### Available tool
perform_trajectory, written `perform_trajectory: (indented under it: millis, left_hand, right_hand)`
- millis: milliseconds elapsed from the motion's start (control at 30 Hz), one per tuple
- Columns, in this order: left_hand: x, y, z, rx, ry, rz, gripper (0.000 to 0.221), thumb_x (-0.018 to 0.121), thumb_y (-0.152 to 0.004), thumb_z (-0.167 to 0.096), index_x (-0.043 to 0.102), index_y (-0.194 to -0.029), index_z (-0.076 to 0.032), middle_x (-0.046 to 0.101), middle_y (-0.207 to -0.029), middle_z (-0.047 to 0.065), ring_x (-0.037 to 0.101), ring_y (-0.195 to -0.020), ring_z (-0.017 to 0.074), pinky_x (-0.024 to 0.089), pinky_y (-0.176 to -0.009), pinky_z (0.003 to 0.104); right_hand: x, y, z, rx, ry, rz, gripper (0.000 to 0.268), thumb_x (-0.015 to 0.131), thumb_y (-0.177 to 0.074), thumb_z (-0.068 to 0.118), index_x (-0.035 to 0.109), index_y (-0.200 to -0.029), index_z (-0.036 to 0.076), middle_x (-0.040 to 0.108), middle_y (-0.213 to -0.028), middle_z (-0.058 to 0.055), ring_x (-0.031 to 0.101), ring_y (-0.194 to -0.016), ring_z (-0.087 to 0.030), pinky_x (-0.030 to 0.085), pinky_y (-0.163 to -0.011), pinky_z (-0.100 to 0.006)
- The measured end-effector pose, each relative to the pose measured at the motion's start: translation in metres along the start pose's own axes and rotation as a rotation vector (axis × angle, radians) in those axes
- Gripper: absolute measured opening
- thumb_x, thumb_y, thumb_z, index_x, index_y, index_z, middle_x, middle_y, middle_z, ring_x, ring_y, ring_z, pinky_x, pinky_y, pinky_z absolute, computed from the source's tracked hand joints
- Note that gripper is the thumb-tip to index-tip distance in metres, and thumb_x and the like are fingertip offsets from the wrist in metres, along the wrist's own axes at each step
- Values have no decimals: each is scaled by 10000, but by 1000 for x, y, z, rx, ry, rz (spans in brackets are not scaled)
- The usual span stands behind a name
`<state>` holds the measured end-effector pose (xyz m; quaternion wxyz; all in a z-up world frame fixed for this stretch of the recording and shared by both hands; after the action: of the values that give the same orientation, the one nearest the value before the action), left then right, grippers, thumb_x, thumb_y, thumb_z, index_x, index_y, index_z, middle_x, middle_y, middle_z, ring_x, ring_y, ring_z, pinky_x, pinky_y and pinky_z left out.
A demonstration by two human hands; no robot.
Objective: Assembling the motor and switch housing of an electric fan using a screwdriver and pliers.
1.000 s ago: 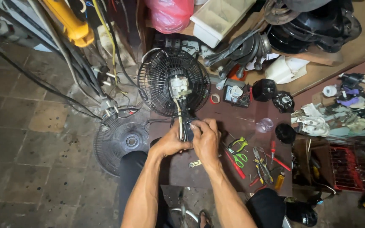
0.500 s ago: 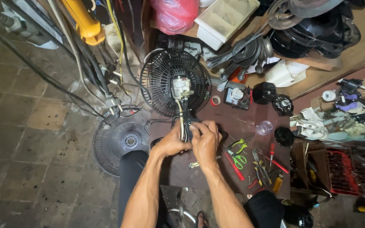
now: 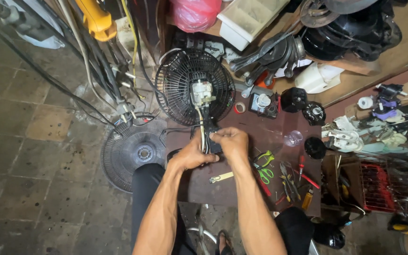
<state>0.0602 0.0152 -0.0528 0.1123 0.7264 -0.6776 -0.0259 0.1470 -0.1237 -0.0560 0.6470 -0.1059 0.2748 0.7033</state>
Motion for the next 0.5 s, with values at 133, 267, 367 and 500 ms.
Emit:
perform_trajectory:
  millis: [133,267,367,500]
  left_hand:
    - [2,1,-11,4,-20,15,867,876,-605,17,404,-1331,57,599,-852,227,644,-540,265,544,-369,320]
    - [5,7,-19,-35,-6,13,834,887,-629,0,408,-1309,64,625,-767,208,632,-528,228,540,-381,294]
    - [5,10,-23,-52,28,17,829,905,-635,-32,416,-1297,62,628,-741,206,634,-540,230,532,-383,296]
    - [7,19,-41,-64,43,9,760,880,-675,-54,419,-1268,66,624,-721,187,637,-532,220,526,-380,284]
  right_hand:
    - [-3,-10,-8,60,-133,55,328,909,-605,166,649,-771,57,607,-632,-55,652,-615,-180,468,-479,-271]
    - [0,-6,-10,27,-308,187,330,898,-684,149,593,-787,72,577,-664,-7,606,-629,-118,462,-510,-198]
    - [-22,8,-9,-14,-332,159,296,874,-760,185,727,-979,49,723,-879,-128,679,-813,-193,606,-720,-328]
    - [-84,35,-47,-47,-367,-92,279,741,-911,199,690,-1096,-3,699,-994,-199,665,-879,-258,608,-785,-396]
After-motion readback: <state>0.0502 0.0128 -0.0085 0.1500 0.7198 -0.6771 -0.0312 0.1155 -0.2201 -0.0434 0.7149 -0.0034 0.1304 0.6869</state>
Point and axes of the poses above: each hand's wrist, its own y-axis away from the middle knuckle, its own x-axis out of the palm, z = x × y, the point moved 6 cm from there along -y, towards the middle knuckle
